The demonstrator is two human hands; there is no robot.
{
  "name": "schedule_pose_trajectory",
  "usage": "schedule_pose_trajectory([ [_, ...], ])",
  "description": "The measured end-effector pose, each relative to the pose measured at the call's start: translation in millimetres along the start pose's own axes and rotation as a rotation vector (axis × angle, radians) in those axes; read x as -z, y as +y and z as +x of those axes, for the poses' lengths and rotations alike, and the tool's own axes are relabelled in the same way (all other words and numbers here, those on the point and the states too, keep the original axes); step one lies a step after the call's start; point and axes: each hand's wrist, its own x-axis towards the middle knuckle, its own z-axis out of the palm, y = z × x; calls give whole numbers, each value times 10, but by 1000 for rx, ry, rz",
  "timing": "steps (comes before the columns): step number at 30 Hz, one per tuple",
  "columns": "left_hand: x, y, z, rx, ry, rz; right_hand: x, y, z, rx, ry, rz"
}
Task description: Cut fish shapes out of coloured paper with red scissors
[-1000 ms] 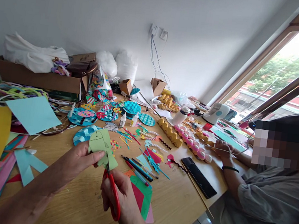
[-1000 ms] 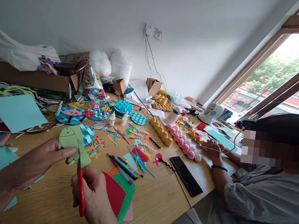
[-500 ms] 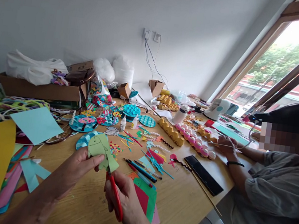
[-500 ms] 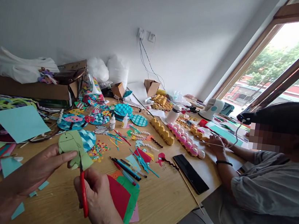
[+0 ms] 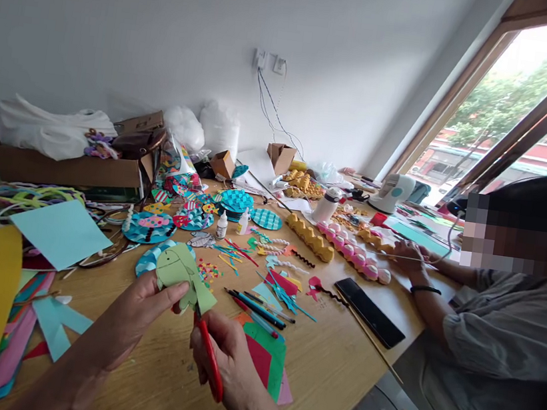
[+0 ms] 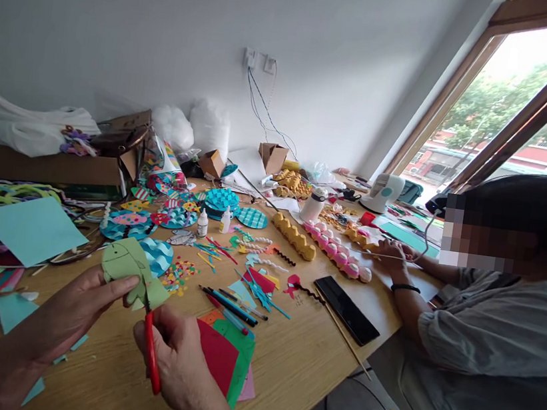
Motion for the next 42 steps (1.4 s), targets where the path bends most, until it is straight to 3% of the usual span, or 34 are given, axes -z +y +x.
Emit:
schedule_pose_trajectory([
  [10, 16, -120, 18, -16, -61, 34, 22, -20, -21, 74, -27, -12],
  [19, 10, -104, -15, -10, -62, 36, 33, 26, -26, 91, -20, -7],
  [28, -45, -35, -5, 13, -48, 29, 46, 12, -43, 26, 4, -49],
  [36, 12, -56, 8, 27, -63, 73, 47, 5, -45, -20, 25, -92],
  [42, 1, -4, 9, 34, -67, 36, 51, 11, -38, -9, -33, -41],
])
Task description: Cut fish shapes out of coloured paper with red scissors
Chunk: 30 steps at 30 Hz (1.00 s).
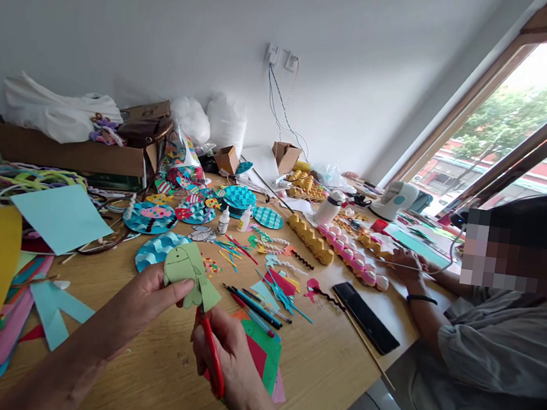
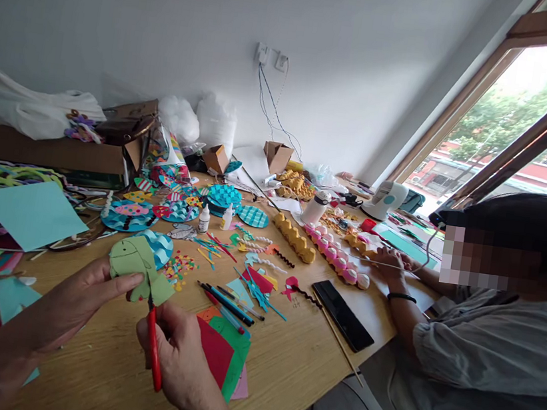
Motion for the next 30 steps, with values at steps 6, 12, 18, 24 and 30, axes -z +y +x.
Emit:
schedule_pose_trajectory([
  [6, -32, 13, 4, 10, 17, -30, 7, -28, -13, -2, 0, -7],
  [12, -26, -68, -16, -6, 18, -61, 5, -2, -23, 12, 22, -12],
  [18, -57, -92, 13, -16, 2, -106, -12, -40, -13, 0, 63, -42],
  [24, -46, -105, -4, -15, 9, -88, -6, -65, -23, -14, 76, -87],
  [30, -55, -82, -2, -27, 4, -89, 0, -57, -21, 3, 79, -105],
])
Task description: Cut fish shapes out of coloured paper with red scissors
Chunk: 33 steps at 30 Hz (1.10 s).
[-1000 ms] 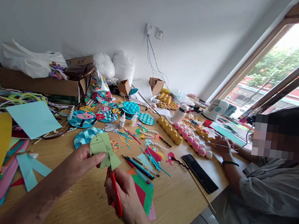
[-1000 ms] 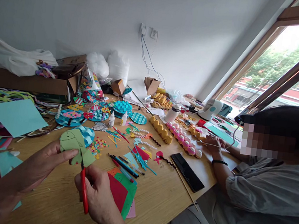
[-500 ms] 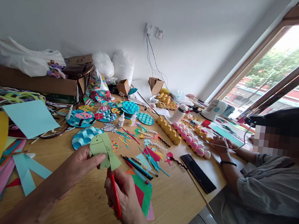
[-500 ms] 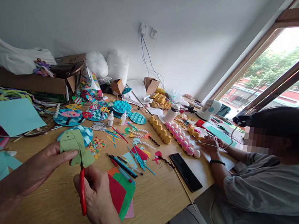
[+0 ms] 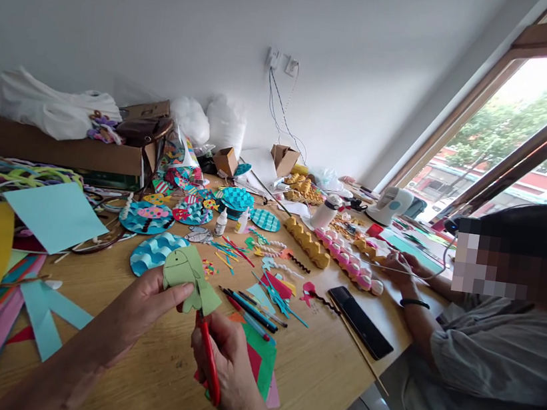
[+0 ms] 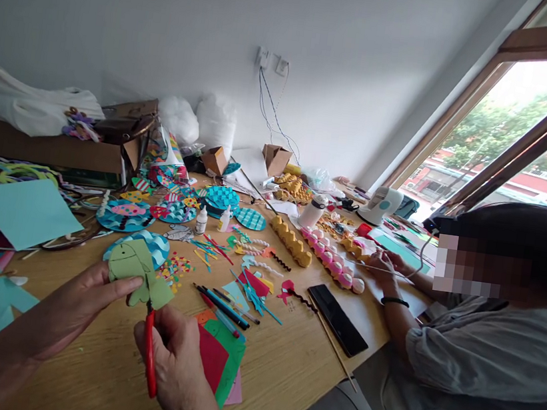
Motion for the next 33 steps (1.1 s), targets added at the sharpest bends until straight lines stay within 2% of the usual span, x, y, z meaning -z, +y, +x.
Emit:
schedule_pose_trajectory([
  [13, -4, 38, -8, 23, 9, 3, 13, -29, -16, 18, -4, -27],
  [19, 53, 47, -1, 37, 20, 49, 14, -54, -10, 50, 20, -68],
  [23, 85, 49, 20, 39, 68, 45, 6, -35, -8, 34, 8, -83],
  [33, 53, 112, 2, 62, 59, -2, 5, -1, 1, 15, 5, -113],
])
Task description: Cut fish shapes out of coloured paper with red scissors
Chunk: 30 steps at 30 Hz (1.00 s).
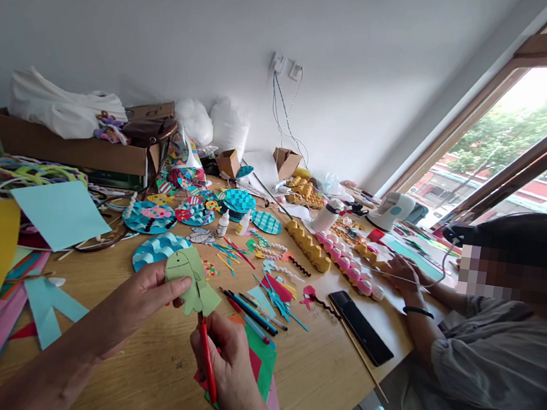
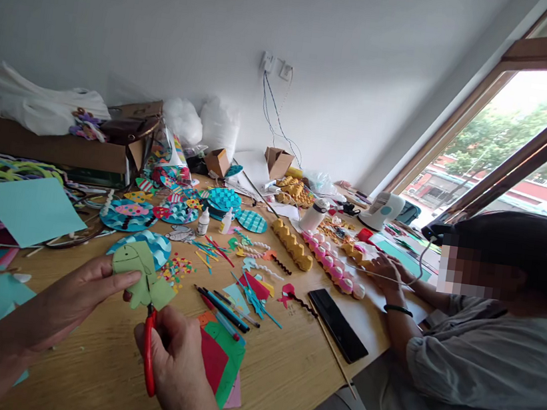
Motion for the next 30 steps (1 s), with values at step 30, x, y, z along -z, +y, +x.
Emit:
schedule_pose_trajectory([
  [30, -25, -1, 1, 38, -21, 63, 43, 10, 11, 98, 11, -58],
])
